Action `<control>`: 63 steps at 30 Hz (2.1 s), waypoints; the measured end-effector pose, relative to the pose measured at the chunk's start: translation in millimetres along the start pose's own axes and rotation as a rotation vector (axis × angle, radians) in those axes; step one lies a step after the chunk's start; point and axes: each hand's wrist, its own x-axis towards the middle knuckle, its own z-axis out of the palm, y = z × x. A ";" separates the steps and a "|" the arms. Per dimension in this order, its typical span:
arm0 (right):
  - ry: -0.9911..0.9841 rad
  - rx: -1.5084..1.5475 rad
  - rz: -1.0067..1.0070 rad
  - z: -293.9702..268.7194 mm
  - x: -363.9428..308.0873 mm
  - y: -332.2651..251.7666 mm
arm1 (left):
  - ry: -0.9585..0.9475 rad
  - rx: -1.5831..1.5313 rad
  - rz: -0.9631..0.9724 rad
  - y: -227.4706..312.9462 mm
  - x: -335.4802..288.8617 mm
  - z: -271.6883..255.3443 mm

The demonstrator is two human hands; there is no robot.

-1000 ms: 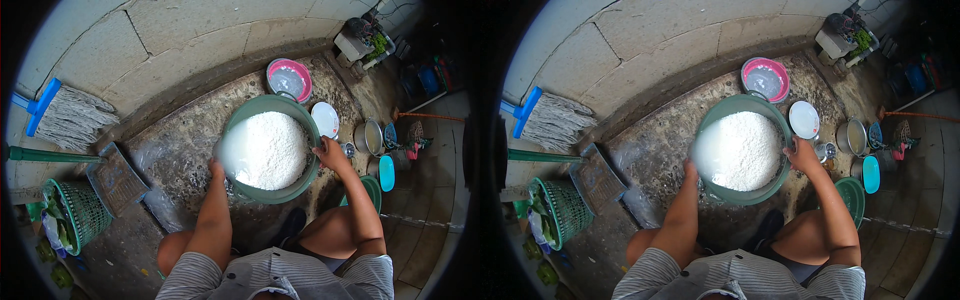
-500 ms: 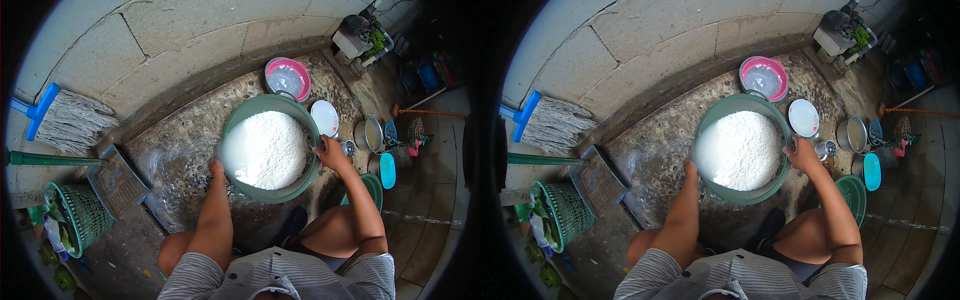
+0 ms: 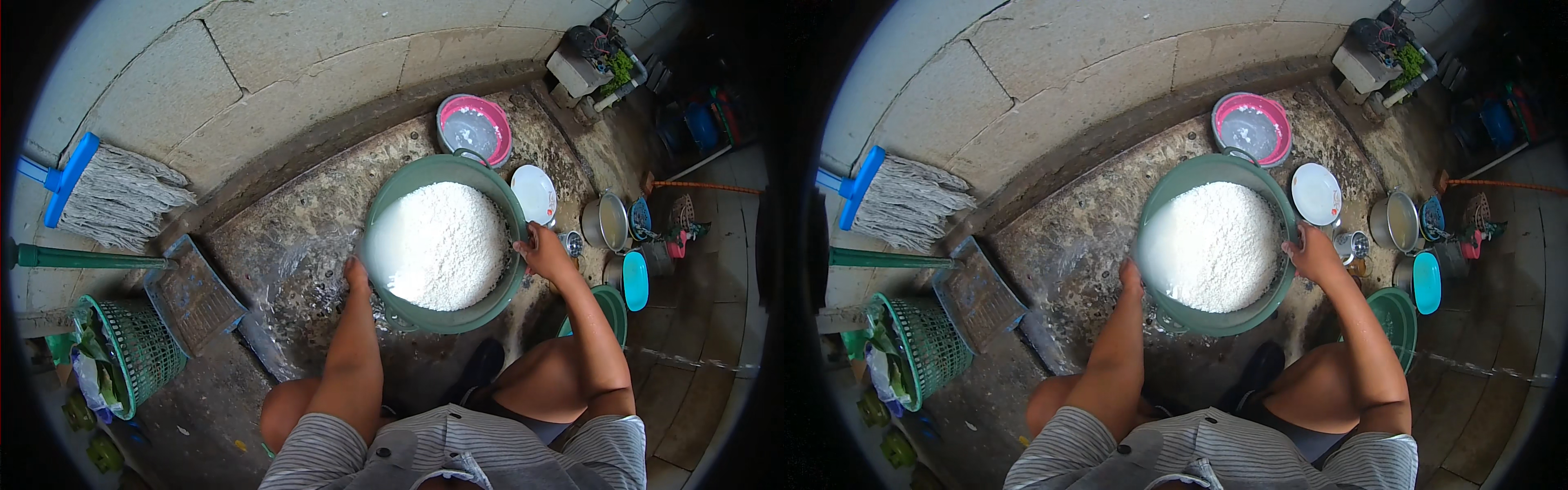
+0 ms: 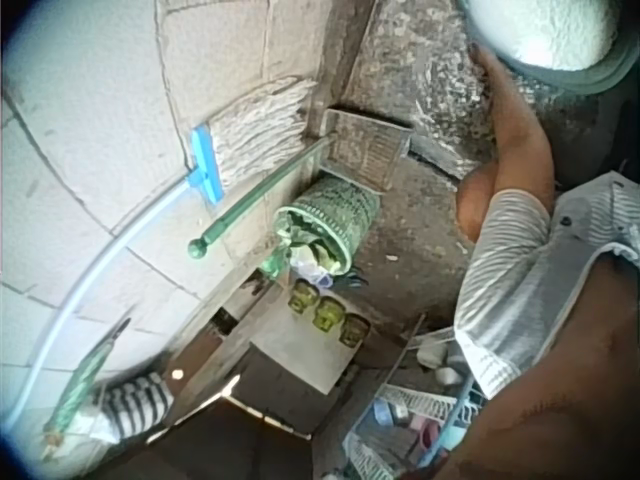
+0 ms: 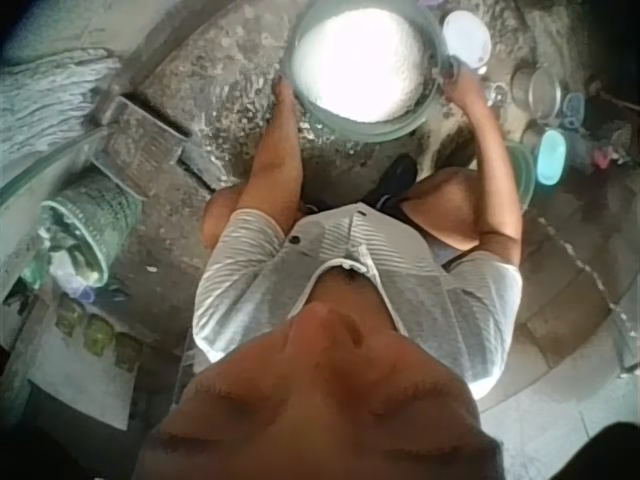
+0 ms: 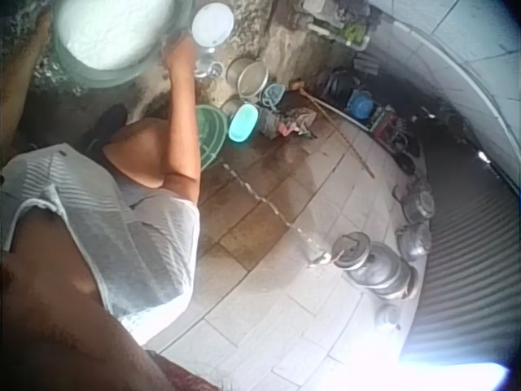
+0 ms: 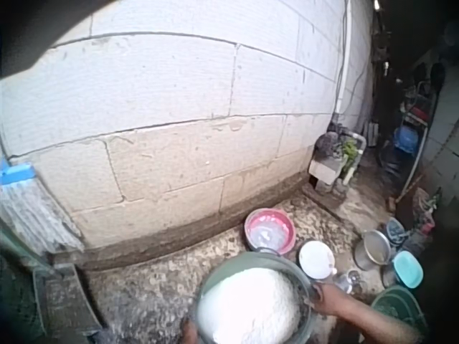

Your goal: The person washes rice by hand in a large basin, using a blue scoop to add water from a green bucket and then pouring the cloudy water out while holding the rice in the basin.

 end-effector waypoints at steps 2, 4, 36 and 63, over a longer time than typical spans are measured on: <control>0.016 0.009 0.042 -5.8 -4.5 8.1 | -0.073 0.008 -0.076 4.2 -17.8 18.8; 0.015 0.025 0.058 -6.3 -5.0 8.5 | -0.078 -0.033 -0.134 8.1 -25.6 22.1; -0.018 0.020 -0.036 1.5 -6.6 -14.2 | -0.015 -0.150 -0.092 -19.3 17.3 -2.7; 0.011 -0.021 -0.087 7.5 -5.5 -5.6 | -0.113 -0.337 -0.078 -23.1 21.1 -5.2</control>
